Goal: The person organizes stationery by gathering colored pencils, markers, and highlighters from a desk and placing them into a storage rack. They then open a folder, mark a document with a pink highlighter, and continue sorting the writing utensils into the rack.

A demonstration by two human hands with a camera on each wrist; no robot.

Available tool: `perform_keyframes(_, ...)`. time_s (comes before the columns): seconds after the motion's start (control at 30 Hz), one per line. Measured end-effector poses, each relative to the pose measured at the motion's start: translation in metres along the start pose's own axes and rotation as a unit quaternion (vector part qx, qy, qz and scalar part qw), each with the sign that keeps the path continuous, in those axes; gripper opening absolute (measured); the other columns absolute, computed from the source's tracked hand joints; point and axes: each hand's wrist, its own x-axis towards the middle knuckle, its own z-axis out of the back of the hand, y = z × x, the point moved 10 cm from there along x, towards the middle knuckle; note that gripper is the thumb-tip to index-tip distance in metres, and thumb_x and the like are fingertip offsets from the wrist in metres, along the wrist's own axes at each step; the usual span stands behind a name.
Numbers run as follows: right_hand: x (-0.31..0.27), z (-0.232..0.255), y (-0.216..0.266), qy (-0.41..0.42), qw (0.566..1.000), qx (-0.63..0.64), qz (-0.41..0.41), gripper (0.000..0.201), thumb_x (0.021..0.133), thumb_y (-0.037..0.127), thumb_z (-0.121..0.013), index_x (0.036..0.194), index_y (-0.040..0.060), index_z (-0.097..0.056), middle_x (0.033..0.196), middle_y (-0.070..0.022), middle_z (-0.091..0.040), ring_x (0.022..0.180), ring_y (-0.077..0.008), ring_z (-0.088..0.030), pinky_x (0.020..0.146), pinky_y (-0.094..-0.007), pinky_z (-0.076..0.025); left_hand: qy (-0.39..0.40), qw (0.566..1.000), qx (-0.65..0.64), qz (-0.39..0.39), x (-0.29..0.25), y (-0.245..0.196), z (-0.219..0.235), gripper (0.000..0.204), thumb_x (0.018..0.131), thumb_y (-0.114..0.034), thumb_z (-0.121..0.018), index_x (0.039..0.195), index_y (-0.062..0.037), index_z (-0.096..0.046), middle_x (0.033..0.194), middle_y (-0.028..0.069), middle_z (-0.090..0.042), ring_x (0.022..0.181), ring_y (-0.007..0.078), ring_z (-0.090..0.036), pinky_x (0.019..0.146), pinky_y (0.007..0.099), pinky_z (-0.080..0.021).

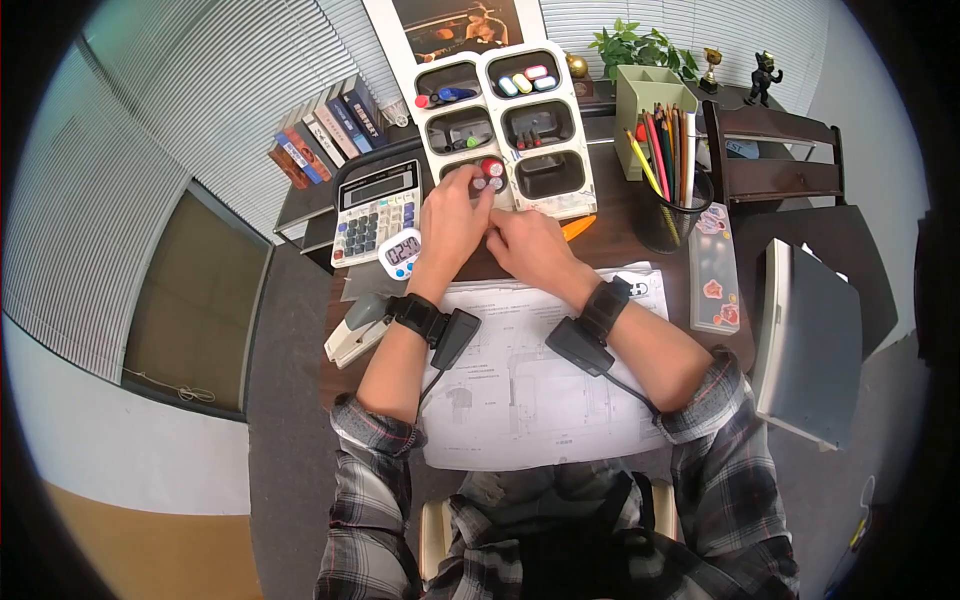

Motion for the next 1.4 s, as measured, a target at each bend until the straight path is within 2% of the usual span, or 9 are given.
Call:
perform_keyframes(0.23,0.0,0.001,0.002,-0.007,1.0,0.001,0.009,0.015,0.087,0.014,-0.059,0.089,0.0011,-0.066,0.072,-0.0227,-0.066,0.069,-0.0422,-0.065,0.067,-0.0508,-0.053,0.002,1.0,0.021,0.006,-0.001,-0.001,0.002,0.034,0.084,-0.024,-0.074,0.106,0.0013,-0.07,0.098,0.0203,-0.07,0.088,0.0385,-0.068,0.077,0.043,-0.053)
perform_keyframes(0.5,0.0,0.001,0.001,-0.002,1.0,0.002,0.001,0.014,0.087,0.014,-0.059,0.09,0.0018,-0.066,0.072,-0.0226,-0.066,0.069,-0.0423,-0.065,0.067,-0.0508,-0.053,0.001,0.998,0.053,0.025,-0.002,0.0,0.002,0.034,0.088,-0.029,-0.07,0.104,0.0011,-0.07,0.096,0.0218,-0.07,0.086,0.04,-0.067,0.075,0.0435,-0.053)
perform_keyframes(0.63,0.0,0.0,0.001,0.006,1.0,0.002,-0.002,0.014,0.086,0.013,-0.059,0.09,0.0016,-0.066,0.072,-0.0228,-0.066,0.07,-0.0424,-0.065,0.068,-0.0508,-0.054,0.024,0.998,0.061,0.024,0.0,-0.001,-0.002,0.031,0.09,-0.027,-0.066,0.106,0.0007,-0.066,0.095,0.0228,-0.07,0.086,0.0416,-0.067,0.074,0.0461,-0.053)
perform_keyframes(0.7,0.0,0.001,0.001,0.004,1.0,0.003,0.0,0.014,0.086,0.013,-0.059,0.089,0.0015,-0.066,0.072,-0.0229,-0.066,0.07,-0.0426,-0.065,0.068,-0.0508,-0.054,0.086,0.991,0.083,0.056,-0.001,0.004,-0.012,0.027,0.093,-0.021,-0.061,0.11,0.0,-0.059,0.095,0.0241,-0.069,0.086,0.0431,-0.066,0.072,0.0489,-0.052)
perform_keyframes(0.83,0.0,0.001,0.001,-0.001,1.0,-0.003,0.0,0.014,0.086,0.013,-0.059,0.088,0.0009,-0.066,0.072,-0.0232,-0.066,0.07,-0.0432,-0.065,0.068,-0.0506,-0.053,0.092,0.991,0.08,0.048,-0.001,0.003,-0.014,0.025,0.095,-0.018,-0.058,0.113,-0.0013,-0.056,0.094,0.0244,-0.069,0.085,0.0435,-0.066,0.072,0.0502,-0.051)
perform_keyframes(0.93,0.0,0.0,0.001,0.002,1.0,0.0,-0.002,0.015,0.086,0.014,-0.059,0.087,0.0008,-0.066,0.072,-0.0236,-0.066,0.071,-0.0434,-0.065,0.069,-0.0508,-0.053,0.055,0.996,0.071,0.016,-0.001,0.0,-0.012,0.023,0.095,-0.018,-0.056,0.112,-0.0018,-0.055,0.091,0.0244,-0.069,0.083,0.0443,-0.065,0.072,0.0509,-0.051)
perform_keyframes(1.13,0.0,0.001,0.0,0.001,1.0,-0.009,-0.003,0.016,0.086,0.014,-0.059,0.089,0.0,-0.066,0.073,-0.0242,-0.066,0.07,-0.0433,-0.065,0.069,-0.0509,-0.053,0.086,0.993,0.063,0.059,-0.001,0.001,-0.013,0.028,0.097,-0.026,-0.058,0.109,-0.001,-0.054,0.088,0.0254,-0.069,0.083,0.0445,-0.066,0.071,0.0502,-0.051)
perform_keyframes(1.23,0.0,0.001,0.0,0.002,1.0,-0.007,-0.004,0.016,0.087,0.014,-0.059,0.09,-0.0004,-0.066,0.073,-0.024,-0.066,0.07,-0.043,-0.065,0.068,-0.0507,-0.054,0.078,0.992,0.072,0.061,0.0,0.002,-0.012,0.035,0.096,-0.032,-0.059,0.11,-0.0001,-0.055,0.091,0.0214,-0.071,0.081,0.0439,-0.068,0.07,0.0508,-0.053)
perform_keyframes(1.4,-0.001,0.002,0.003,-0.001,1.0,0.001,0.005,0.016,0.087,0.014,-0.059,0.091,0.0009,-0.067,0.073,-0.0232,-0.066,0.07,-0.0422,-0.066,0.068,-0.05,-0.054,0.031,0.989,0.126,0.066,0.001,0.0,-0.005,0.039,0.096,-0.037,-0.059,0.091,0.0015,-0.064,0.078,0.0229,-0.069,0.073,0.0415,-0.069,0.064,0.0487,-0.054)
